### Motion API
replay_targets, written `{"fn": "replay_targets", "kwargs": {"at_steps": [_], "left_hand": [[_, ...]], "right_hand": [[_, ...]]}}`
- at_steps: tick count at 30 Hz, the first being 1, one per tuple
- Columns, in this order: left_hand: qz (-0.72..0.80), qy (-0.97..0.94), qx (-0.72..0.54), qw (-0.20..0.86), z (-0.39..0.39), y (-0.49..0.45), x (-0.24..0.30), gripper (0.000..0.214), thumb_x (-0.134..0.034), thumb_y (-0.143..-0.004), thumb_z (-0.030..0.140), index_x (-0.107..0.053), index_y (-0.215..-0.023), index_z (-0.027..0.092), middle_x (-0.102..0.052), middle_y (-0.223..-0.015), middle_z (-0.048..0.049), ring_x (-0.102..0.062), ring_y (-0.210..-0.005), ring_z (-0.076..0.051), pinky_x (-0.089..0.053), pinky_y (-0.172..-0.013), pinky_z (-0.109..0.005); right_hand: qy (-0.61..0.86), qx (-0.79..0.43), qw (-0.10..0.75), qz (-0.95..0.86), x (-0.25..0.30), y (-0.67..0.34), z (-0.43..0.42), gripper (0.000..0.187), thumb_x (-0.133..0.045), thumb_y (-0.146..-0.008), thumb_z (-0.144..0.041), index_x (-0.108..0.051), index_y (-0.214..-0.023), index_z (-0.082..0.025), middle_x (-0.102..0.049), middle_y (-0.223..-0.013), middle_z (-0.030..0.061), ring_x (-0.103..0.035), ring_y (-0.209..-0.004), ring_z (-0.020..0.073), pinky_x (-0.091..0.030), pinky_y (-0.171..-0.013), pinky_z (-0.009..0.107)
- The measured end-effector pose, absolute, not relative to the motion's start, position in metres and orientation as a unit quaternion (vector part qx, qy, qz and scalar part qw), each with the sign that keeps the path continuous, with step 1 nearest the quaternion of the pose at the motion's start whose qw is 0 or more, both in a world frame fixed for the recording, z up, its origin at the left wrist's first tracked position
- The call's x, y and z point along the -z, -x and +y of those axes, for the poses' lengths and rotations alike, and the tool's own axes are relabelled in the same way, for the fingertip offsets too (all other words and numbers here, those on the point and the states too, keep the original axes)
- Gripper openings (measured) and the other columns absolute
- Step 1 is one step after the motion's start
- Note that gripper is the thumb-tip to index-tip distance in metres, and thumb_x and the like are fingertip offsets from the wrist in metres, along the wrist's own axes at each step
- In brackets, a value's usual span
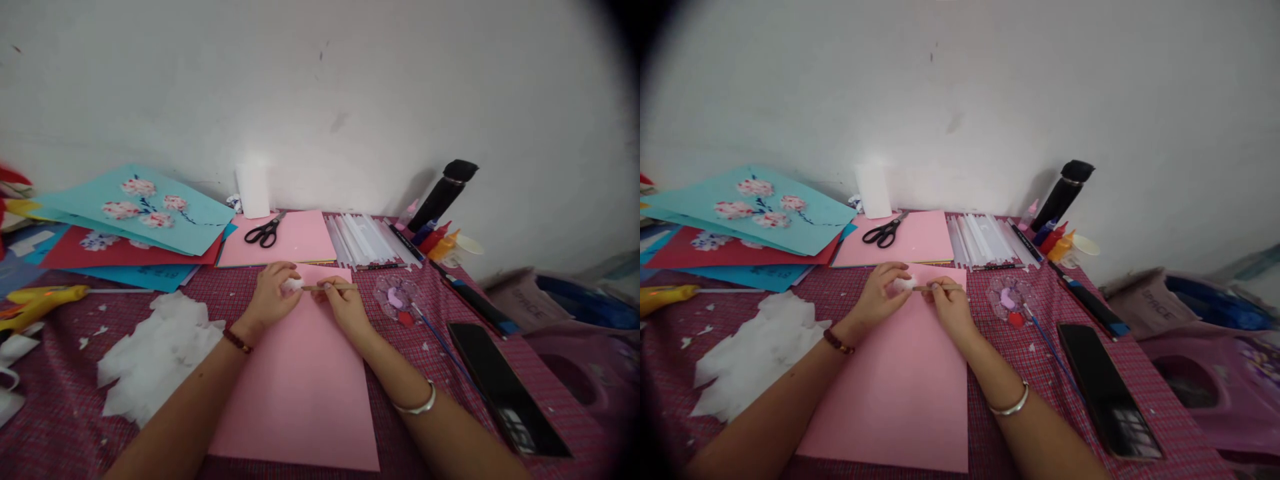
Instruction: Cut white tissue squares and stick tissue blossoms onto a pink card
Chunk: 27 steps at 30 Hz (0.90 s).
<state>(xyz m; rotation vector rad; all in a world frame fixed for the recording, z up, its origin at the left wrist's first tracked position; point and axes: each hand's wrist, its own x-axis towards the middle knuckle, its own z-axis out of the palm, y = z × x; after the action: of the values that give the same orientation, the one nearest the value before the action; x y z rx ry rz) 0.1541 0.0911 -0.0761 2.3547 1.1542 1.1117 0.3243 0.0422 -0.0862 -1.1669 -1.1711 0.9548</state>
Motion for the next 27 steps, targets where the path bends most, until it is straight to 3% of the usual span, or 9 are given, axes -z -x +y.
{"fn": "replay_targets", "kwargs": {"at_steps": [4, 16, 21, 27], "left_hand": [[0.374, -0.866, -0.317, 0.101, 0.084, -0.158, 0.074, 0.017, -0.056, -0.072, 0.012, -0.062, -0.085, 0.022, -0.058, -0.114, -0.0059, -0.048, -0.114, -0.022, -0.033, -0.099, -0.041], [0.427, -0.847, -0.300, 0.099, 0.089, -0.160, 0.080, 0.019, -0.050, -0.069, 0.006, -0.057, -0.079, 0.021, -0.061, -0.106, -0.0061, -0.050, -0.109, -0.024, -0.038, -0.094, -0.041], [0.430, -0.759, -0.451, 0.190, 0.093, -0.157, 0.080, 0.041, -0.046, -0.064, 0.003, -0.055, -0.101, 0.018, -0.060, -0.108, -0.0075, -0.054, -0.107, -0.020, -0.041, -0.096, -0.038], [0.383, -0.508, -0.719, 0.280, 0.095, -0.137, 0.004, 0.030, -0.052, -0.070, 0.009, -0.055, -0.098, 0.020, -0.061, -0.094, -0.0015, -0.060, -0.092, -0.014, -0.046, -0.090, -0.033]], "right_hand": [[0.495, -0.416, 0.581, -0.494, 0.086, -0.325, 0.042, 0.015, -0.052, -0.082, -0.030, -0.062, -0.080, -0.019, -0.066, -0.068, 0.0022, -0.064, -0.064, 0.0175, -0.053, -0.065, 0.032], [0.492, -0.414, 0.661, -0.387, 0.087, -0.333, 0.046, 0.013, -0.050, -0.078, -0.026, -0.058, -0.072, -0.019, -0.061, -0.057, -0.0009, -0.059, -0.054, 0.0146, -0.048, -0.055, 0.027], [0.472, -0.424, 0.663, -0.397, 0.085, -0.332, 0.044, 0.013, -0.050, -0.079, -0.026, -0.059, -0.072, -0.019, -0.061, -0.059, -0.0013, -0.059, -0.055, 0.0144, -0.048, -0.057, 0.028], [0.468, -0.422, 0.678, -0.378, 0.084, -0.332, 0.044, 0.012, -0.050, -0.079, -0.025, -0.058, -0.073, -0.019, -0.061, -0.058, -0.0012, -0.059, -0.056, 0.0146, -0.047, -0.056, 0.027]]}}
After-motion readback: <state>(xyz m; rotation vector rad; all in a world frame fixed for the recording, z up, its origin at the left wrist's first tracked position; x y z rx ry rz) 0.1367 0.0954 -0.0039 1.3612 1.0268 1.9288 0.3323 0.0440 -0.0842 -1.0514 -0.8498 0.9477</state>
